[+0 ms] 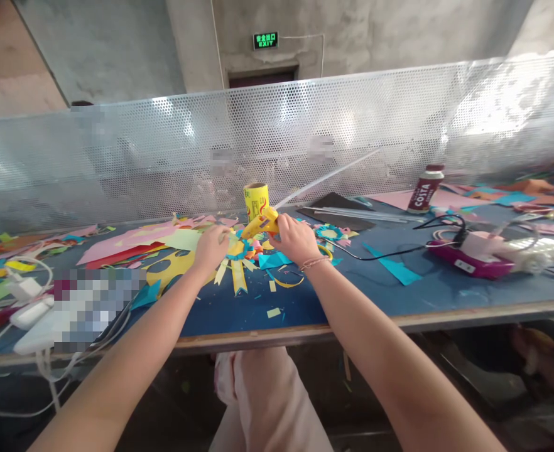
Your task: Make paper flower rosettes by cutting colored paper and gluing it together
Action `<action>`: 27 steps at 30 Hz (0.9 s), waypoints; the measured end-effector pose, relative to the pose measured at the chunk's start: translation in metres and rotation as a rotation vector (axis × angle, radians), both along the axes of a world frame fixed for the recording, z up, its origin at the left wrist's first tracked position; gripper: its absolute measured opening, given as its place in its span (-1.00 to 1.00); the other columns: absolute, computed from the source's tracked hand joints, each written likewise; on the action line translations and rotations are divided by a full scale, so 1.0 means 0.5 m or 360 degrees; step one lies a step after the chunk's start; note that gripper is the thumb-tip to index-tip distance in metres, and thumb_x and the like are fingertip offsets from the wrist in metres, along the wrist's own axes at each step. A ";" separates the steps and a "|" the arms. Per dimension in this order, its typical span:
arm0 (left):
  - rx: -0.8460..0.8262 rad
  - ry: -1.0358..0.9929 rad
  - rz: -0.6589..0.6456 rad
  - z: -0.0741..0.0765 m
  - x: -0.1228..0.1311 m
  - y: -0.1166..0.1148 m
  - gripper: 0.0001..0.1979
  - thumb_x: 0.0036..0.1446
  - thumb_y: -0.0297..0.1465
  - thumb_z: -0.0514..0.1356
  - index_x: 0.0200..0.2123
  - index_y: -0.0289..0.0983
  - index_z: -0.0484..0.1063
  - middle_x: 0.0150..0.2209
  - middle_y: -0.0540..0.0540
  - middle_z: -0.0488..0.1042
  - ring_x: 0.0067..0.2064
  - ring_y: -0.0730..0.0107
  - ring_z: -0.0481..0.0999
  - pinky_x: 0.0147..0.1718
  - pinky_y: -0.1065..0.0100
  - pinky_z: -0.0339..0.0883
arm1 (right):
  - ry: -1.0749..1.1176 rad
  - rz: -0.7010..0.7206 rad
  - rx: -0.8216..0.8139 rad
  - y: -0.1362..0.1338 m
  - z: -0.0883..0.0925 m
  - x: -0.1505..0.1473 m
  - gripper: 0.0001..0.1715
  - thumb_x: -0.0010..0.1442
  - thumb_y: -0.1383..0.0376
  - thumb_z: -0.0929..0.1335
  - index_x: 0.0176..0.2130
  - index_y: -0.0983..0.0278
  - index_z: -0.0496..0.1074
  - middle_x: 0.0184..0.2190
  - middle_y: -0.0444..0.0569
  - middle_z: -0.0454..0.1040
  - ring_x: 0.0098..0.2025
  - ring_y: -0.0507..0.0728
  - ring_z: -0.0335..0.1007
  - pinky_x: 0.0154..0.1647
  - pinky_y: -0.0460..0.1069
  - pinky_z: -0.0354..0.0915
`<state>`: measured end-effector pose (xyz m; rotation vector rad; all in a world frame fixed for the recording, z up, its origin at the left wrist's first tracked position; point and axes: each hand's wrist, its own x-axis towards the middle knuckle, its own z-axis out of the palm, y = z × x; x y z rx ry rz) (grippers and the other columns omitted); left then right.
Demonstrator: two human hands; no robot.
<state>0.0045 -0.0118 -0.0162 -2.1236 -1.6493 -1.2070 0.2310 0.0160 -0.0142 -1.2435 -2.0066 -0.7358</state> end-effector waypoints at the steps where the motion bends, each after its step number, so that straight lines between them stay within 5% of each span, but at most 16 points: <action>1: -0.0001 -0.0014 -0.0003 0.001 0.001 -0.001 -0.84 0.11 -0.51 0.04 -0.29 -0.26 0.40 -0.23 -0.15 0.48 -0.16 0.26 0.45 -0.15 0.27 0.30 | -0.0033 0.0017 0.0036 -0.002 0.000 -0.004 -0.68 0.17 0.09 0.20 -0.28 0.31 0.26 -0.40 0.07 0.43 -0.37 0.17 0.36 -0.46 -0.02 0.05; 27: -0.0013 -0.0111 -0.0039 0.006 0.010 -0.011 -0.84 0.09 -0.52 0.06 -0.30 -0.24 0.41 -0.23 -0.15 0.50 -0.14 0.23 0.45 -0.13 0.23 0.31 | -0.0316 0.0154 0.0153 -0.010 0.005 -0.012 -0.80 0.20 0.31 0.19 -0.25 0.34 0.34 -0.32 0.10 0.44 -0.28 0.16 0.30 -0.34 -0.01 0.10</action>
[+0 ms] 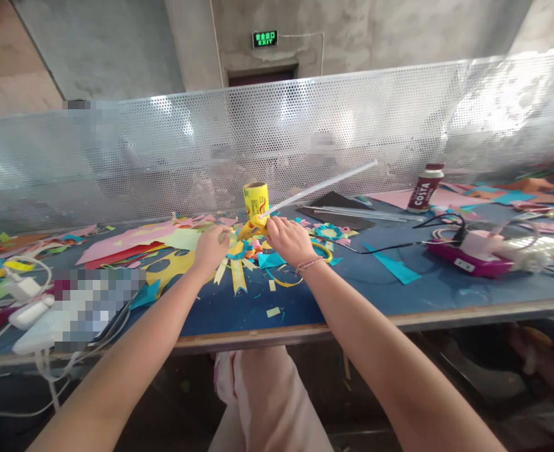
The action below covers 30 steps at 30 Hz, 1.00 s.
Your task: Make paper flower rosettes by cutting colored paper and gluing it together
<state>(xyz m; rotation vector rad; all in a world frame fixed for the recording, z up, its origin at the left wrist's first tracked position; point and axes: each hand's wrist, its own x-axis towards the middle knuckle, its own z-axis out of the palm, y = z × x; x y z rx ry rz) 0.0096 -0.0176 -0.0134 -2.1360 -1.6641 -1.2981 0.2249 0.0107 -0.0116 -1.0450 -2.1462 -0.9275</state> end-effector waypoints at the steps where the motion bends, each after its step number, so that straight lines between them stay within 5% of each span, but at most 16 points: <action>1: 0.0002 0.0000 0.0003 0.000 0.000 0.000 -0.83 0.08 -0.52 0.06 -0.30 -0.24 0.41 -0.23 -0.15 0.50 -0.14 0.23 0.45 -0.13 0.23 0.31 | 0.0002 0.0004 -0.0001 0.000 0.001 0.000 -0.80 0.19 0.32 0.19 -0.25 0.34 0.33 -0.32 0.09 0.44 -0.28 0.16 0.30 -0.33 -0.01 0.10; 24: 0.0079 -0.0057 -0.0038 -0.004 -0.011 0.012 -0.84 0.05 -0.55 0.06 -0.35 -0.27 0.41 -0.27 -0.15 0.49 -0.18 0.28 0.46 -0.13 0.26 0.32 | -0.0005 -0.0018 0.0071 0.005 0.002 0.012 -0.79 0.17 0.36 0.17 -0.22 0.34 0.32 -0.34 0.05 0.44 -0.27 0.15 0.32 -0.32 -0.01 0.08; 30: -0.0091 -0.0508 -0.0059 0.003 -0.005 0.012 -0.89 0.02 -0.51 0.09 -0.38 -0.27 0.41 -0.32 -0.10 0.49 -0.23 0.31 0.47 -0.20 0.31 0.35 | 0.0227 -0.0203 -0.0154 0.006 0.001 0.004 -0.75 0.19 0.23 0.21 -0.19 0.34 0.30 -0.28 0.10 0.44 -0.26 0.18 0.35 -0.35 0.00 0.10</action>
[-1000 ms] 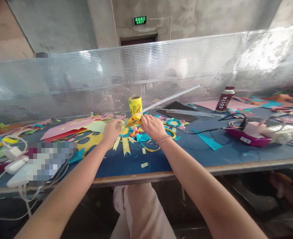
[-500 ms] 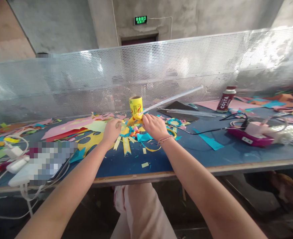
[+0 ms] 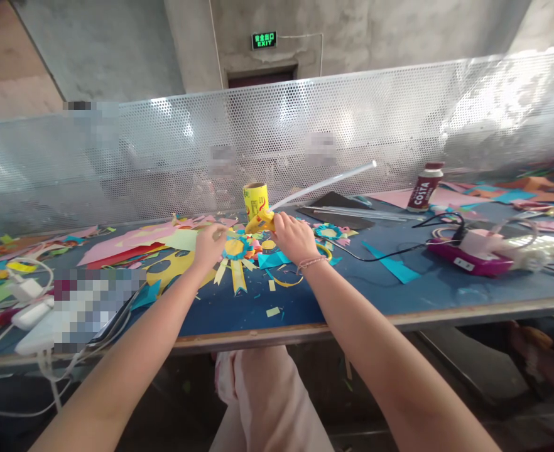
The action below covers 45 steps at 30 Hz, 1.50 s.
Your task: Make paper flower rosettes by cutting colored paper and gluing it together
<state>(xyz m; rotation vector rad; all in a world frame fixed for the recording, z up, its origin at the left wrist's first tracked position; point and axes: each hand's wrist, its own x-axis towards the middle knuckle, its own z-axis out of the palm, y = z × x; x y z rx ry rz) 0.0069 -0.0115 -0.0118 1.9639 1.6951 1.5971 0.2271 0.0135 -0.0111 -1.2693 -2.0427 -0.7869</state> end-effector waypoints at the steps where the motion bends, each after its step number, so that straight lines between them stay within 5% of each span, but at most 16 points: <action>1: -0.0075 -0.0167 -0.0032 0.000 0.000 0.002 -0.91 0.03 -0.48 0.10 -0.39 -0.27 0.41 -0.33 -0.10 0.49 -0.26 0.34 0.47 -0.25 0.34 0.36 | 0.0102 -0.0069 -0.0070 0.003 -0.001 0.000 -0.68 0.20 0.15 0.21 -0.18 0.35 0.29 -0.27 0.12 0.43 -0.27 0.19 0.35 -0.37 0.00 0.10; 5: -0.0417 -0.0894 -0.0193 0.000 0.001 0.007 -0.88 0.01 -0.39 0.14 -0.33 -0.28 0.39 -0.36 -0.06 0.45 -0.44 0.46 0.45 -0.51 0.46 0.32 | 0.0483 -0.0288 -0.0428 0.030 -0.016 0.025 -0.42 0.14 -0.06 0.22 -0.11 0.37 0.29 -0.26 0.16 0.41 -0.29 0.22 0.35 -0.39 0.01 0.14; 11: -0.0651 -0.1408 -0.0362 -0.004 0.008 0.012 -0.85 -0.05 -0.44 0.19 -0.33 -0.30 0.38 -0.43 -0.04 0.43 -0.51 0.54 0.40 -0.58 0.51 0.32 | 0.0499 -0.0299 -0.0618 0.071 -0.046 0.082 -0.57 0.10 0.13 0.31 -0.15 0.41 0.35 -0.22 0.31 0.38 -0.09 0.36 0.28 -0.16 0.15 0.17; 14: -0.0683 -0.1341 -0.0406 -0.012 0.013 0.014 -0.87 -0.07 -0.45 0.22 -0.37 -0.31 0.39 -0.38 -0.07 0.44 -0.43 0.48 0.44 -0.53 0.48 0.37 | 0.0581 -0.0066 -0.0609 0.066 -0.042 0.059 -0.66 0.06 0.20 0.32 -0.19 0.38 0.34 -0.20 0.25 0.37 -0.04 0.34 0.25 -0.07 0.19 0.16; 18: -0.0713 -0.1076 -0.0507 -0.018 0.021 0.006 -0.85 -0.08 -0.39 0.25 -0.39 -0.30 0.41 -0.32 -0.08 0.45 -0.33 0.42 0.46 -0.46 0.44 0.40 | 0.1018 0.0872 -0.0770 0.042 -0.036 -0.016 -0.70 0.04 0.17 0.30 -0.22 0.25 0.25 -0.27 0.02 0.35 -0.18 0.15 0.31 -0.17 0.07 0.27; 21: -0.0736 -0.0899 -0.0557 -0.017 0.027 -0.003 -0.86 -0.04 -0.36 0.22 -0.38 -0.30 0.41 -0.32 -0.08 0.45 -0.33 0.41 0.45 -0.44 0.42 0.40 | 0.1262 0.1194 -0.1030 0.029 -0.042 -0.057 -0.70 -0.02 0.16 0.33 -0.29 0.23 0.22 -0.31 -0.03 0.32 -0.24 0.11 0.30 -0.28 0.03 0.30; 34: -0.0838 -0.0738 -0.0558 -0.013 0.046 -0.006 -0.91 0.06 -0.43 0.17 -0.31 -0.29 0.40 -0.24 -0.08 0.50 -0.34 0.43 0.49 -0.46 0.43 0.41 | 0.1484 0.1343 -0.1265 0.024 -0.045 -0.068 -0.75 -0.08 0.19 0.34 -0.43 0.23 0.18 -0.50 -0.22 0.19 -0.49 -0.04 0.15 -0.47 -0.06 0.17; 45: -0.0920 -0.0768 -0.0605 -0.020 0.049 -0.001 -0.95 0.03 -0.45 0.18 -0.37 -0.29 0.39 -0.45 -0.02 0.47 -0.44 0.47 0.46 -0.39 0.37 0.42 | 0.1511 0.1311 -0.1123 0.029 -0.047 -0.069 -0.80 -0.08 0.20 0.31 -0.47 0.24 0.20 -0.53 -0.21 0.21 -0.49 -0.03 0.15 -0.47 -0.05 0.15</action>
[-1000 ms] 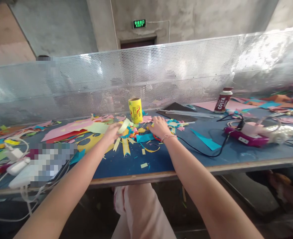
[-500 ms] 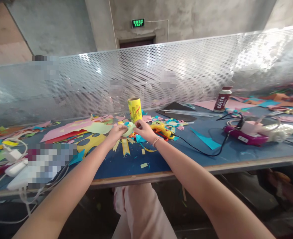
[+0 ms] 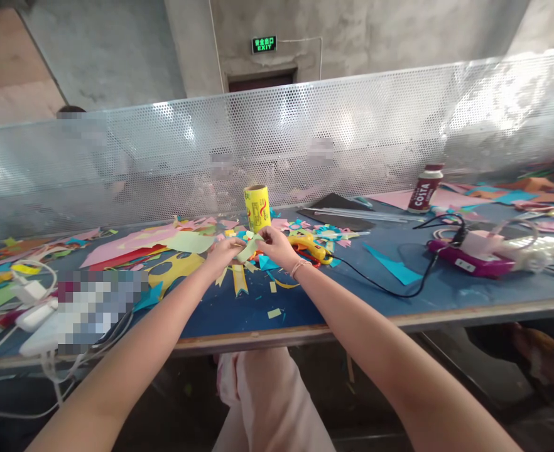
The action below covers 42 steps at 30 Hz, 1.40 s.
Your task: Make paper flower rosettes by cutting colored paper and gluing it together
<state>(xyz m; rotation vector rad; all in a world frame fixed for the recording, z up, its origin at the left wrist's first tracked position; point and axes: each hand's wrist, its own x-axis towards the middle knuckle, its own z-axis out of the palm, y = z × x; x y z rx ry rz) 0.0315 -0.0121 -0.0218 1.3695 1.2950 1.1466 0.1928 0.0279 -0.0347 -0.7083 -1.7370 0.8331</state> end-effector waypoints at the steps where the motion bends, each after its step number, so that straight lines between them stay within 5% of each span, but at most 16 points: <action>1: 0.0007 0.0002 -0.0026 -0.001 0.000 -0.001 -0.95 0.02 -0.46 0.18 -0.38 -0.29 0.39 -0.45 -0.02 0.47 -0.43 0.46 0.46 -0.39 0.37 0.42 | -0.0002 -0.0018 0.0010 0.000 0.001 0.000 -0.81 -0.08 0.20 0.30 -0.48 0.23 0.20 -0.54 -0.21 0.21 -0.50 -0.03 0.15 -0.47 -0.05 0.14; 42: 0.0097 0.0138 -0.0159 0.000 0.004 -0.009 -0.88 -0.04 -0.57 0.13 -0.42 -0.31 0.44 -0.44 -0.05 0.50 -0.45 0.49 0.46 -0.41 0.40 0.39 | -0.0021 -0.0073 -0.0084 -0.022 0.024 0.007 -0.79 -0.05 0.14 0.26 -0.49 0.23 0.19 -0.56 -0.20 0.15 -0.49 -0.01 0.05 -0.48 -0.05 0.08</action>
